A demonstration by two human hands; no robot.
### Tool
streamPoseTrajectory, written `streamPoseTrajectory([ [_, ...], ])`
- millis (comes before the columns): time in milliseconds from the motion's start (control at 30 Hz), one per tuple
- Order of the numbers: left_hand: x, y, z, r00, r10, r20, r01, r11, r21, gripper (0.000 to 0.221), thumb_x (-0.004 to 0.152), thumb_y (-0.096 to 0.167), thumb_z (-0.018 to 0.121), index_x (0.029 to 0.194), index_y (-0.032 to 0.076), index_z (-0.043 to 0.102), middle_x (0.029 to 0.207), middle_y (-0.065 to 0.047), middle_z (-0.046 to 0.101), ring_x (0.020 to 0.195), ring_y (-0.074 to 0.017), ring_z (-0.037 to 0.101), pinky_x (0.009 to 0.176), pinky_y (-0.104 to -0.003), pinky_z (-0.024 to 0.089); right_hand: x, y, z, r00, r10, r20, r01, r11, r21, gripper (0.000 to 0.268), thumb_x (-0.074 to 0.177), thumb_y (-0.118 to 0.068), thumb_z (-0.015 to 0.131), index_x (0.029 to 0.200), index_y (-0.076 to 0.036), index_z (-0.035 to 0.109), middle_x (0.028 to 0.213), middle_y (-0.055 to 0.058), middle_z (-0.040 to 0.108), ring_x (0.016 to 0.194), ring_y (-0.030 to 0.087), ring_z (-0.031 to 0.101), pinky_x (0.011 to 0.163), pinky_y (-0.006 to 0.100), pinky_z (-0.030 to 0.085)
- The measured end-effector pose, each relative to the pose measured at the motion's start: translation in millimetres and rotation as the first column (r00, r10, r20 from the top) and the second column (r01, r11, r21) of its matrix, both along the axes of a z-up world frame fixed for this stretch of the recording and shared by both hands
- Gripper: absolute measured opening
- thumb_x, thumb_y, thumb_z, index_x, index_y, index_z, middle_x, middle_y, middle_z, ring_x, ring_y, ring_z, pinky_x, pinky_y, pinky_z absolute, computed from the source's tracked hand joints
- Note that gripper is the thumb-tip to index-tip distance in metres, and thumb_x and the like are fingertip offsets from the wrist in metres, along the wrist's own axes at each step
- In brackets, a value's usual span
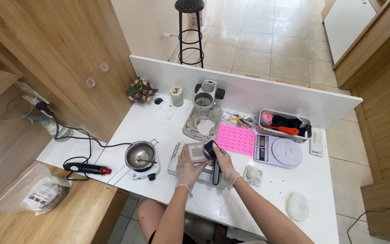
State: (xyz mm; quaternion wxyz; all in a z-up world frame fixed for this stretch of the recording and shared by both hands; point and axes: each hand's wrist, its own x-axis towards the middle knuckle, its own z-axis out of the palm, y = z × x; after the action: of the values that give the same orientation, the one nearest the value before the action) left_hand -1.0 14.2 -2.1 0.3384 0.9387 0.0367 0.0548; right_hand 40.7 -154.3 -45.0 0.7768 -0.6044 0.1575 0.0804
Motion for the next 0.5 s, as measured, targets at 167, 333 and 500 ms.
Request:
streamPoseTrajectory([
  [167, 3.0, -0.2, -4.9, 1.000, -0.005, 0.020, 0.005, 1.000, 0.012, 0.127, 0.067, 0.052, 0.089, 0.158, 0.001, 0.017, 0.161, -0.016, 0.031, 0.147, -0.0325, 0.032, 0.121, -0.039, 0.029, -0.3, -0.6, 1.5, 1.000, -0.001, 0.008, 0.001, 1.000, -0.010, 0.058, 0.091, -0.053, 0.068, 0.114, 0.000, 0.071, 0.079, 0.005, 0.072, 0.055, 0.012, 0.061, 0.054, 0.025, 0.051],
  [333, 3.5, 0.2, -2.5, 1.000, 0.006, -0.007, -0.006, 1.000, 0.009, 0.126, 0.067, 0.053, 0.088, 0.158, 0.002, 0.017, 0.162, -0.014, 0.030, 0.149, -0.0313, 0.030, 0.121, -0.039, 0.028, -0.2, 1.5, -0.6, 1.000, -0.007, 0.020, 0.008, 1.000, -0.029, 0.059, 0.091, -0.054, 0.068, 0.114, 0.000, 0.070, 0.077, 0.004, 0.070, 0.053, 0.012, 0.058, 0.053, 0.026, 0.050],
  [500, 2.0, 0.0, -3.4, 1.000, 0.000, 0.006, 0.000, 1.000, 0.014, 0.126, 0.069, 0.055, 0.087, 0.158, 0.000, 0.017, 0.162, -0.016, 0.030, 0.149, -0.0316, 0.030, 0.121, -0.039, 0.027, -11.3, 8.0, 28.9, 0.998, -0.031, -0.048, 0.028, 0.998, -0.050, 0.061, 0.090, -0.057, 0.067, 0.115, -0.001, 0.071, 0.071, 0.003, 0.064, 0.049, 0.012, 0.053, 0.048, 0.028, 0.046],
])
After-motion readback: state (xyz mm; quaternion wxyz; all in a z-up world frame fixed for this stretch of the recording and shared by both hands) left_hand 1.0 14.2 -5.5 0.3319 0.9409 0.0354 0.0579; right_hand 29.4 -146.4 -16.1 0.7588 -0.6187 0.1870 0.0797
